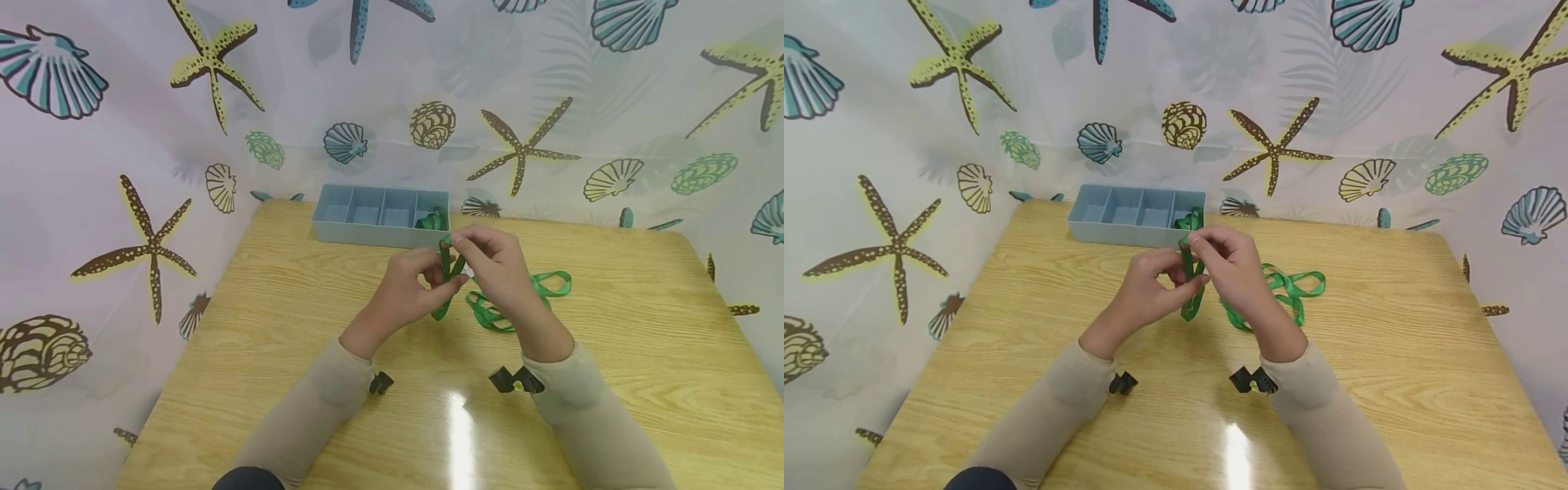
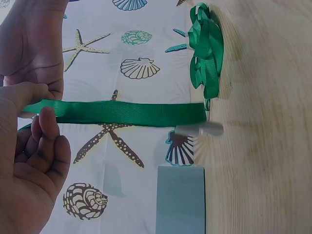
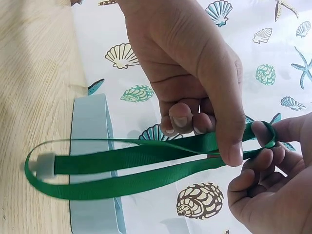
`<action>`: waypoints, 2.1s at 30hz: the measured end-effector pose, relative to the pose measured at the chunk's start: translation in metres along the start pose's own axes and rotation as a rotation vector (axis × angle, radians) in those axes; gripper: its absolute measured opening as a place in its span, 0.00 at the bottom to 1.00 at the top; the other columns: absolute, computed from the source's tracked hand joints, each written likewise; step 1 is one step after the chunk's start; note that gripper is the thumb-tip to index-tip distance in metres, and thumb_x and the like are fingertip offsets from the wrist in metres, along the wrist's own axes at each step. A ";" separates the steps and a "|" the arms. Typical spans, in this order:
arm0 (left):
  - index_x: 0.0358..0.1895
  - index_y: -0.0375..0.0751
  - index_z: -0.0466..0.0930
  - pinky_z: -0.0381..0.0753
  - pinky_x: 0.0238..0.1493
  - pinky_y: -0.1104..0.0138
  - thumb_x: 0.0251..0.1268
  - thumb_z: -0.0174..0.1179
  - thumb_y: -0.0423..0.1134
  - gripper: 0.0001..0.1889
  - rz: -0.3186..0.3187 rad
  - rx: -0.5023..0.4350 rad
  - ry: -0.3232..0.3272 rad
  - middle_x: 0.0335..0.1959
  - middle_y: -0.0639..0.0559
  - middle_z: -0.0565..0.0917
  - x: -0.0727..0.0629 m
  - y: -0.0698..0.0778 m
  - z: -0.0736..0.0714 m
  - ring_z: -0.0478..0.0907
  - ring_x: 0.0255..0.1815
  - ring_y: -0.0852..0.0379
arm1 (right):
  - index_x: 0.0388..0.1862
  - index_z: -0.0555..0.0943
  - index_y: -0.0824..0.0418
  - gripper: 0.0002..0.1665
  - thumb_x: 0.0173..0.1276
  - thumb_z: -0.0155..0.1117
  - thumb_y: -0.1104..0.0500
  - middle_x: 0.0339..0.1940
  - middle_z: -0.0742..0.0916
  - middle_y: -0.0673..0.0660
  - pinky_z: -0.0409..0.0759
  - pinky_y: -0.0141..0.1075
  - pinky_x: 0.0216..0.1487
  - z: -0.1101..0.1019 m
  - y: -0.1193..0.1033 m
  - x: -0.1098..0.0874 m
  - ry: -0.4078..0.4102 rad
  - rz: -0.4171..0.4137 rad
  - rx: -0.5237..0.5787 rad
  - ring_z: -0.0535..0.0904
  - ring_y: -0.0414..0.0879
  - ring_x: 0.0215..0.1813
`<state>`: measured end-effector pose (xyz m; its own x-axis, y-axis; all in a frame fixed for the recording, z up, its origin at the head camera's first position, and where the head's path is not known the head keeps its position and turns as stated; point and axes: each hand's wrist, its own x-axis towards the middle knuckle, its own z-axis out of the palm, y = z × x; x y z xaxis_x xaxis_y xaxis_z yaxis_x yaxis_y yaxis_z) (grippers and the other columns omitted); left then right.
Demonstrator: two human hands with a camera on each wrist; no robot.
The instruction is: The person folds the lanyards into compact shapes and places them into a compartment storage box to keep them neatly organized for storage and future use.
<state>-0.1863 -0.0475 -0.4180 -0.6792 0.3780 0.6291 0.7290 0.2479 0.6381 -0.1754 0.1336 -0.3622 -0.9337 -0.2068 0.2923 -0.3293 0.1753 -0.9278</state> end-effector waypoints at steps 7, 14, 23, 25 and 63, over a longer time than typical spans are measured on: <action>0.28 0.45 0.82 0.73 0.30 0.72 0.70 0.72 0.41 0.12 0.005 0.061 -0.011 0.21 0.57 0.77 0.001 0.002 0.003 0.77 0.25 0.56 | 0.45 0.89 0.69 0.15 0.83 0.59 0.59 0.30 0.83 0.52 0.74 0.35 0.35 0.000 -0.001 0.001 0.038 0.014 -0.042 0.74 0.46 0.34; 0.26 0.43 0.79 0.77 0.33 0.68 0.77 0.62 0.34 0.14 0.031 0.088 -0.002 0.23 0.54 0.77 0.001 0.003 0.004 0.76 0.27 0.56 | 0.45 0.89 0.72 0.16 0.81 0.62 0.59 0.32 0.88 0.44 0.80 0.34 0.43 0.000 0.000 0.001 0.074 0.040 0.013 0.79 0.43 0.36; 0.35 0.39 0.85 0.77 0.38 0.71 0.79 0.57 0.31 0.10 0.048 0.103 -0.003 0.30 0.52 0.80 0.001 0.002 0.005 0.76 0.32 0.60 | 0.47 0.87 0.76 0.16 0.81 0.63 0.61 0.35 0.91 0.44 0.85 0.34 0.52 0.002 -0.001 0.001 0.049 0.037 0.101 0.85 0.40 0.38; 0.37 0.38 0.86 0.77 0.39 0.72 0.78 0.58 0.32 0.09 0.044 0.101 -0.007 0.30 0.52 0.80 0.000 0.001 0.005 0.77 0.32 0.60 | 0.47 0.87 0.77 0.16 0.80 0.63 0.62 0.34 0.91 0.44 0.84 0.34 0.53 0.002 -0.001 0.001 0.046 0.036 0.109 0.85 0.40 0.38; 0.27 0.41 0.82 0.79 0.38 0.68 0.72 0.71 0.35 0.13 0.009 0.037 0.009 0.29 0.52 0.81 0.001 0.006 0.011 0.77 0.32 0.58 | 0.43 0.87 0.77 0.11 0.78 0.64 0.68 0.33 0.91 0.43 0.86 0.34 0.48 0.003 -0.009 -0.005 0.125 -0.091 0.123 0.86 0.39 0.36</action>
<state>-0.1817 -0.0356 -0.4180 -0.6736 0.3721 0.6386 0.7373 0.2777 0.6159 -0.1676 0.1305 -0.3563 -0.9134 -0.0943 0.3961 -0.4011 0.0412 -0.9151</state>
